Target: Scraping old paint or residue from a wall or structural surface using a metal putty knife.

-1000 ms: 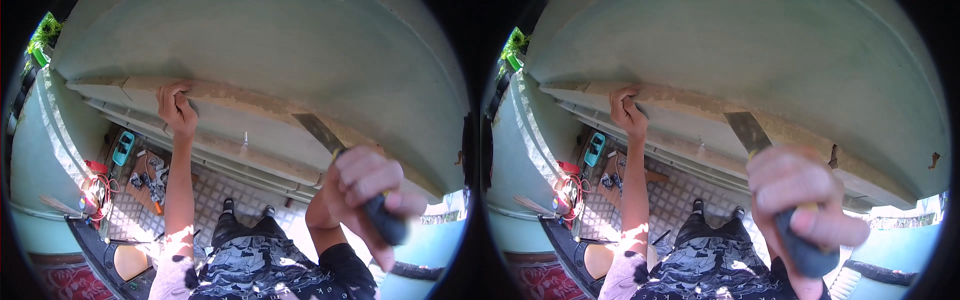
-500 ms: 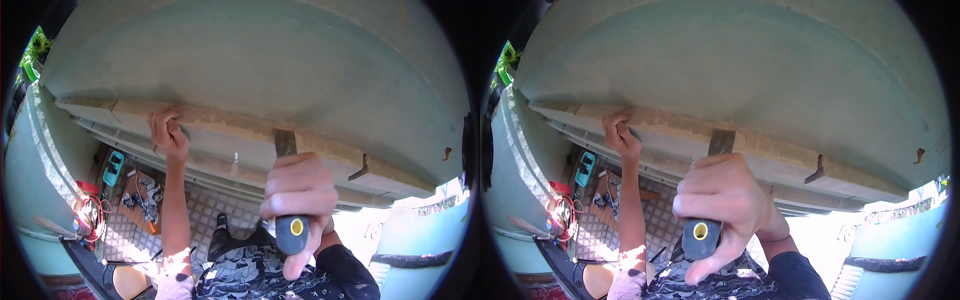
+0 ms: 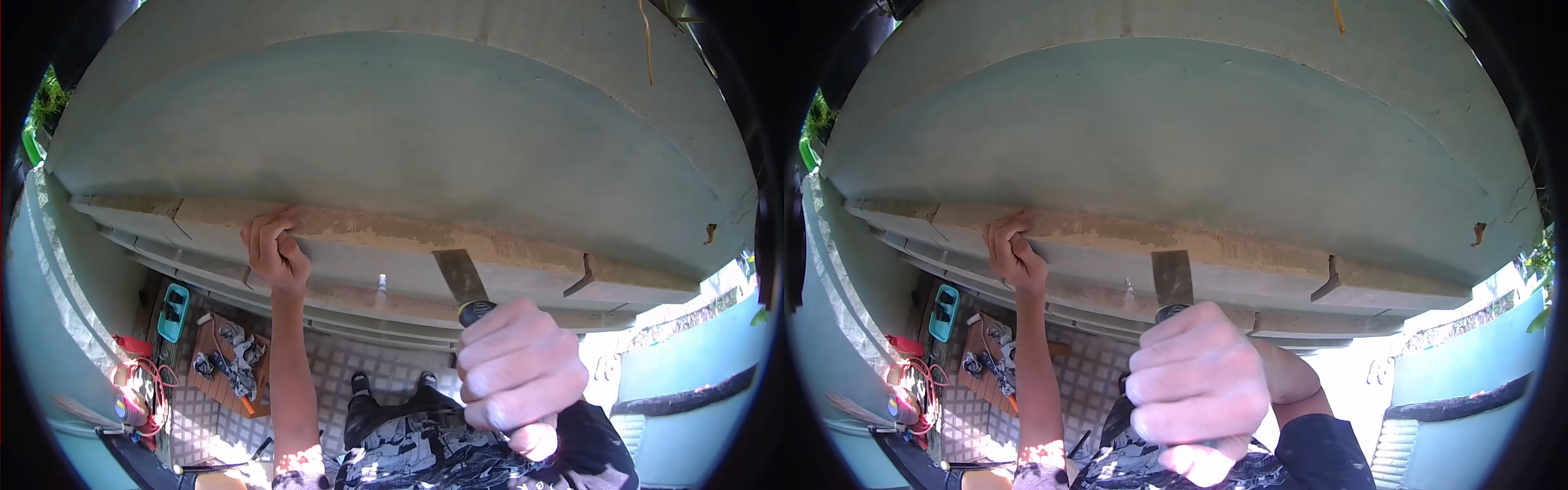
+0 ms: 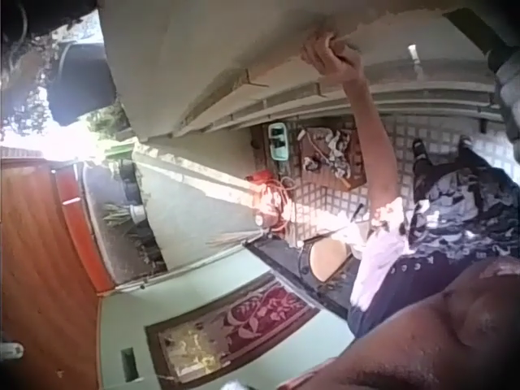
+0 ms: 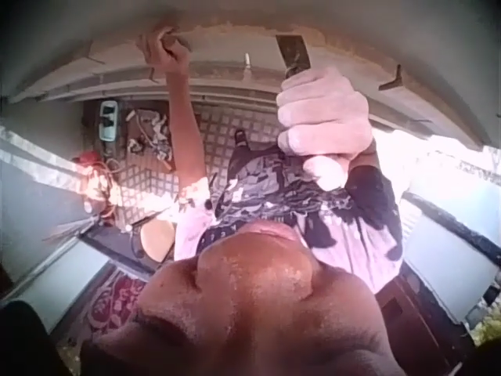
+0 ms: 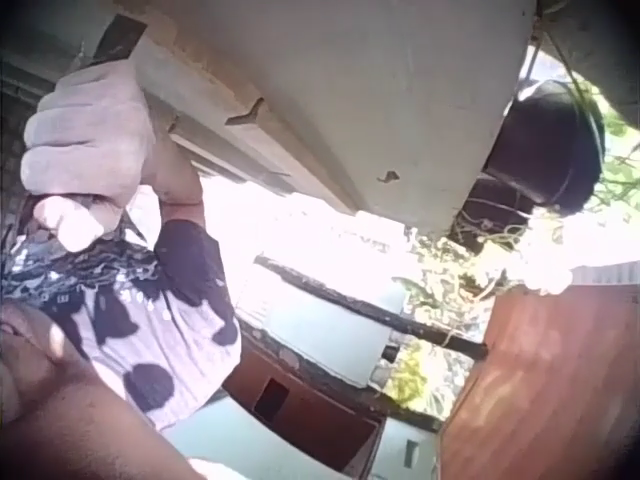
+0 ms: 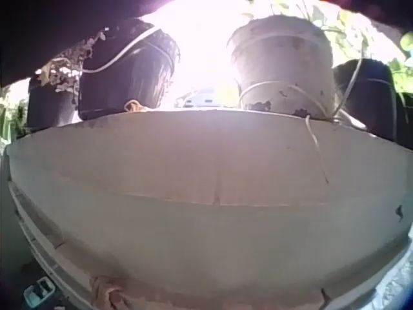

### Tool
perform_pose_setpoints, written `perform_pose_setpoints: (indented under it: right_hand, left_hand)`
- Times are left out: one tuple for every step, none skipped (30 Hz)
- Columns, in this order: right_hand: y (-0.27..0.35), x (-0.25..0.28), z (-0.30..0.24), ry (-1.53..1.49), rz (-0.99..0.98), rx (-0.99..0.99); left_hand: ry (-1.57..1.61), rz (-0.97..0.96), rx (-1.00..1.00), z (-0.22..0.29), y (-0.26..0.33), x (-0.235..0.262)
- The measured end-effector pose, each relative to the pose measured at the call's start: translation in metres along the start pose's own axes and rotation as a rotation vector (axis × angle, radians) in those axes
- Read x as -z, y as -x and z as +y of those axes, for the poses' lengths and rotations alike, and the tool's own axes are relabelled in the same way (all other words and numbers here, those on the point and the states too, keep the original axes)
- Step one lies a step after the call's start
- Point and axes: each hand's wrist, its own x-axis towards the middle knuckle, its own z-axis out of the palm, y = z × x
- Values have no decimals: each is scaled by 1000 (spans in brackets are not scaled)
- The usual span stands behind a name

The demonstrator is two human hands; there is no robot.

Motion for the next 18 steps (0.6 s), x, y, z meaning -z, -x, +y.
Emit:
perform_pose_setpoints:
  right_hand:
    - [0, -6, -5, 6, -2, -4]
    - [1, -15, -14, 64, 116, 19]
    - [1, -20, -18, 119, 234, 43]
    - [-2, -9, -6, 106, 93, 53]
    - [-4, -6, 8, 14, 106, 5]
    - [0, -8, 8, 34, 143, 11]
    - [3, -10, 5, 55, 179, 17]
    - [-3, -7, -22, 151, 211, 2]
    - [-1, -18, -25, 140, 257, -4]
    - [3, -25, -14, 121, 267, -19]
    - [3, -24, -6, 126, 269, -29]
    - [2, -16, 5, 114, 220, -32]
    - [2, -10, 9, 102, 172, -37]
    - [-3, -4, -16, 131, 183, 2]
    - [2, -30, -18, 146, 398, 5]
    - [8, -32, -16, 91, 321, -64]
    - [10, -29, -24, 85, 228, -143]
    - [6, -24, -14, 78, 264, -126]
  left_hand:
    - [-3, 0, 11, 1, 0, 1]
    - [-5, -1, 17, 1, 0, -1]
    - [0, -2, 15, 0, -1, -1]
    - [1, 9, 16, -1, -1, -1]
    - [15, 18, 18, 0, -1, -4]
    - [26, 37, 3, 0, -3, -6]
    - [40, 33, 3, 2, -3, -6]
    - [86, 26, -20, 12, -13, -21]
    - [29, -15, -32, 3, -5, -5]
    - [-16, -29, -31, -7, 1, 9]
    - [-7, -1, -13, -6, 2, 7]
    - [21, 31, -2, -2, -1, -2]
    - [47, 33, -5, 2, -4, -8]
    - [102, 54, -29, 14, -14, -27]
    - [46, 45, -45, 3, -6, -11]
    - [-1, 29, -47, -8, 1, 5]
    - [2, 32, -18, -7, 3, 8]
    - [31, 35, -1, -1, -1, -2]
